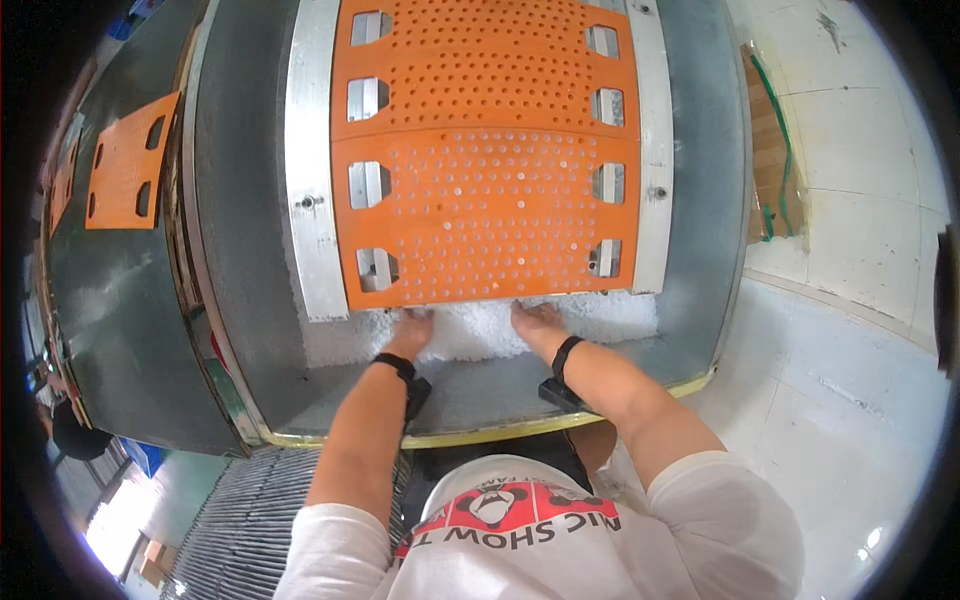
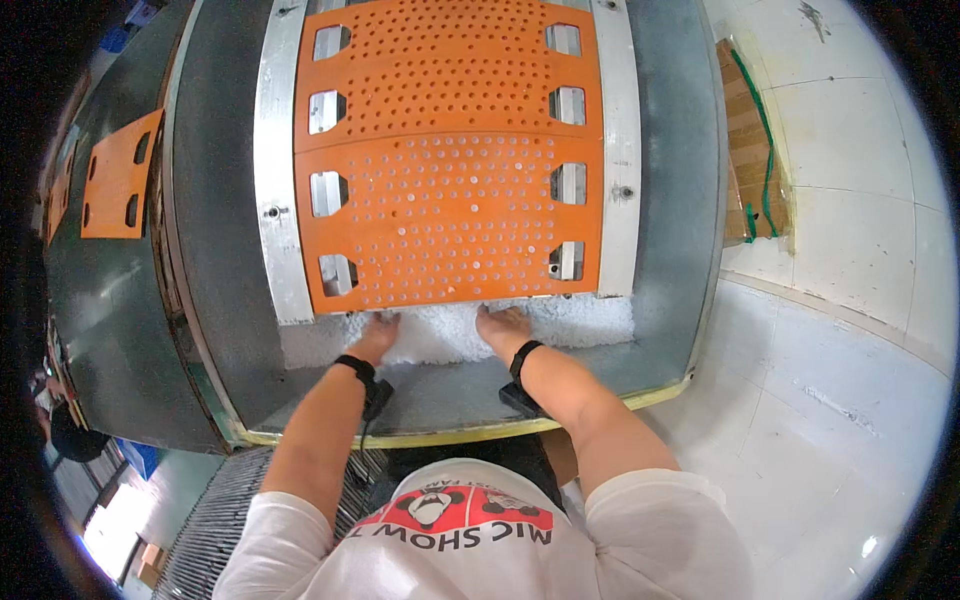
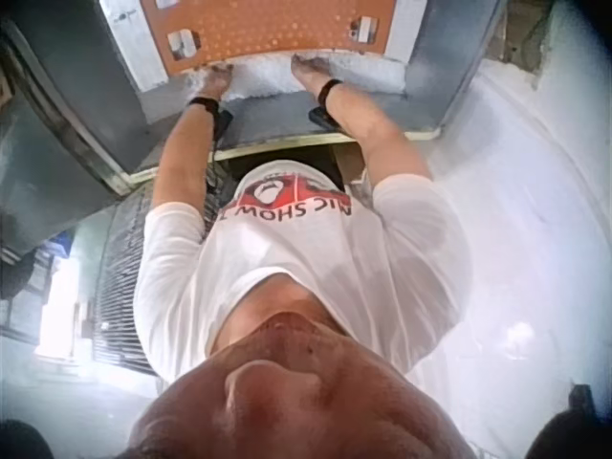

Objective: Manually placing small white components into an orange template tray at an assembly station.

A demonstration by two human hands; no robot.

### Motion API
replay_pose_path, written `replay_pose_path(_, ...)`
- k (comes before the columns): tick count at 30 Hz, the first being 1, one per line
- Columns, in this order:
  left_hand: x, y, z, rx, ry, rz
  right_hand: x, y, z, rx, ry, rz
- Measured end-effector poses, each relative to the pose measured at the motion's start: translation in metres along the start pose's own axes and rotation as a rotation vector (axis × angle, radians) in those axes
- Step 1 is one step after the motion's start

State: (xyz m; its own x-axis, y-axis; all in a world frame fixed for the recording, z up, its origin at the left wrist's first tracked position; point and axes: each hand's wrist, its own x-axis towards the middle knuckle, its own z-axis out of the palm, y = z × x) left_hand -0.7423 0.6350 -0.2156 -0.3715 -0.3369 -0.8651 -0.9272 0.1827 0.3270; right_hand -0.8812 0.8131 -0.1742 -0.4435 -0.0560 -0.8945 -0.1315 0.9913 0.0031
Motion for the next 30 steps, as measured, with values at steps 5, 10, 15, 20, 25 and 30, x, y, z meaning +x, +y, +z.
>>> replay_pose_path(5,0.009,-0.013,0.026,0.044,-0.179,-0.132,-0.008,-0.046,0.031,0.248,0.042,0.038)
replay_pose_path(10,0.021,-0.043,0.030,-0.077,-0.075,0.100,-0.037,-0.109,0.067,1.035,0.043,0.034)
replay_pose_path(15,-0.034,0.024,0.009,-0.547,0.314,-0.062,-0.037,-0.114,0.071,1.438,-0.113,0.055)
replay_pose_path(20,-0.091,0.037,-0.006,-0.683,0.628,0.043,-0.095,-0.120,0.033,1.772,-0.405,-0.011)
replay_pose_path(25,-0.129,0.097,-0.048,-0.521,0.811,0.304,-0.116,-0.128,-0.028,1.854,-0.682,-0.221)
replay_pose_path(30,-0.109,0.165,-0.107,-0.244,0.968,0.546,-0.076,-0.160,-0.098,1.888,-0.956,-0.567)
